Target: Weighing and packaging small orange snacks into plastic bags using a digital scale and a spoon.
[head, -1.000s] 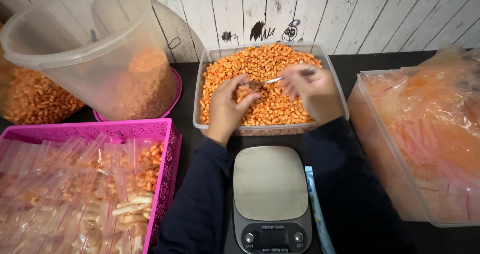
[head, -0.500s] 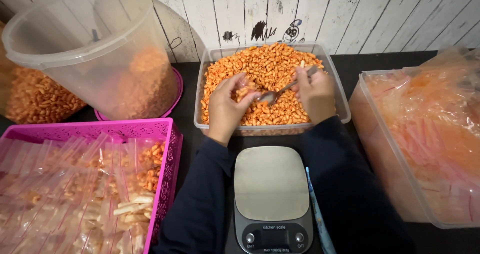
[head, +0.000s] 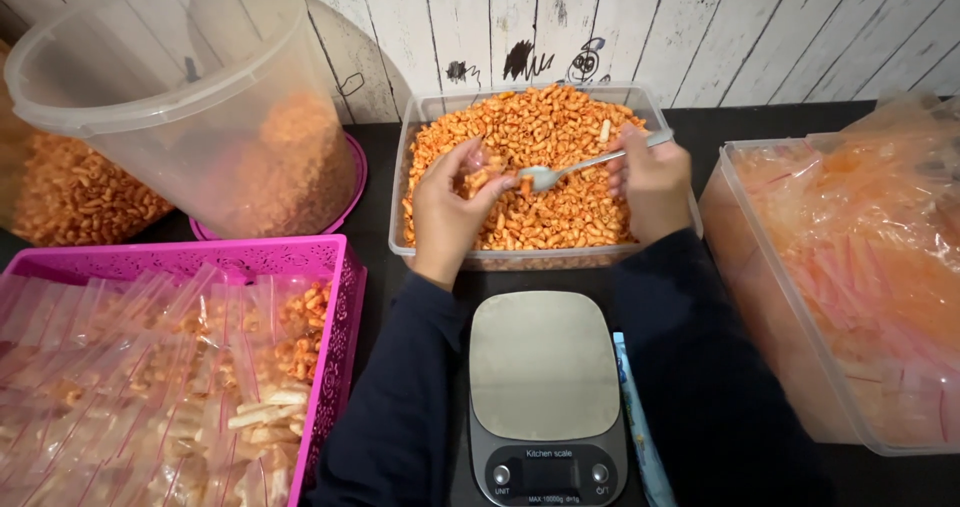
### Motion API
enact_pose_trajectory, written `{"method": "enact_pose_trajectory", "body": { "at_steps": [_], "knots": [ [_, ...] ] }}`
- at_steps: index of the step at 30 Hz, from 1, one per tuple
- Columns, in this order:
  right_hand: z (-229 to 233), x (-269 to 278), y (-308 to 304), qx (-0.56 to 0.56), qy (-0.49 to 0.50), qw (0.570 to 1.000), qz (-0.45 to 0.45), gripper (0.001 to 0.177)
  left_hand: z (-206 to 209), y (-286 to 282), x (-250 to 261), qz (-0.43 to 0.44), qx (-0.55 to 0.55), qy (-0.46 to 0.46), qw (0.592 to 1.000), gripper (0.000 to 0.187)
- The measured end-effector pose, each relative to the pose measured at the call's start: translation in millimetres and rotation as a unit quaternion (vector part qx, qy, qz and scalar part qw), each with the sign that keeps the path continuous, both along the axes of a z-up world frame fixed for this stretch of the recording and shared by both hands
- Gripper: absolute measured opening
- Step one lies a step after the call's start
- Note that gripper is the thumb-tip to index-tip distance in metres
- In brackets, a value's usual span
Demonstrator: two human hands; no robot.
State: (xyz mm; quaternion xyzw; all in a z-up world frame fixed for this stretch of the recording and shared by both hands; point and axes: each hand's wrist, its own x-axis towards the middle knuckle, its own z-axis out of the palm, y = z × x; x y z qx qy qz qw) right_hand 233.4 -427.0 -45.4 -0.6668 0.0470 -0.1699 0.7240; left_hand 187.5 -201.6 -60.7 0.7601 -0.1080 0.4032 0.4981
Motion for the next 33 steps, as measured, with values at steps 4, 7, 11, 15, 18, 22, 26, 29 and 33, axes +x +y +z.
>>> {"method": "enact_pose_trajectory", "body": {
  "at_steps": [4, 7, 11, 15, 18, 22, 26, 29, 33],
  "knots": [
    [33.9, -23.9, 5.0, 0.023, -0.029, 0.999, -0.04, 0.029, -0.4, -1.3, -1.6, -0.016, 0.007, 0.005, 1.0, 0.067],
    [47.8, -33.6, 5.8, 0.014, -0.068, 0.996, -0.059, 0.029, -0.8, -0.9, -1.3, -0.022, 0.027, 0.027, 0.999, 0.073],
    [54.4, -47.7, 19.1, -0.021, -0.108, 0.994, -0.02, 0.026, -1.8, -1.5, -1.9, -0.04, 0.038, 0.037, 0.998, 0.075],
    [45.6, -50.3, 26.8, -0.102, -0.185, 0.969, 0.131, 0.015, -3.5, 4.2, -0.2, -0.056, 0.044, 0.034, 0.997, 0.067],
    [53.3, -58.6, 24.7, -0.116, -0.222, 0.958, 0.137, 0.017, -0.5, 1.6, -2.1, -0.045, 0.03, 0.029, 0.998, 0.064],
    [42.9, -41.3, 5.1, -0.101, -0.275, 0.954, 0.057, 0.024, 1.2, 0.1, -3.3, -0.022, 0.026, 0.03, 0.999, 0.061],
    [36.2, -37.0, 5.9, -0.217, -0.11, 0.97, 0.017, 0.022, 1.5, 0.6, -3.5, -0.01, 0.038, 0.013, 0.999, 0.061],
    [12.9, -21.8, 13.3, -0.259, -0.028, 0.964, 0.054, 0.023, 3.2, 0.9, -4.7, -0.007, 0.037, 0.016, 0.999, 0.062],
    [-9.3, 0.3, 13.7, -0.172, -0.014, 0.984, 0.043, 0.025, 4.5, 0.4, -6.2, -0.011, 0.027, 0.027, 0.999, 0.062]
  ]
}}
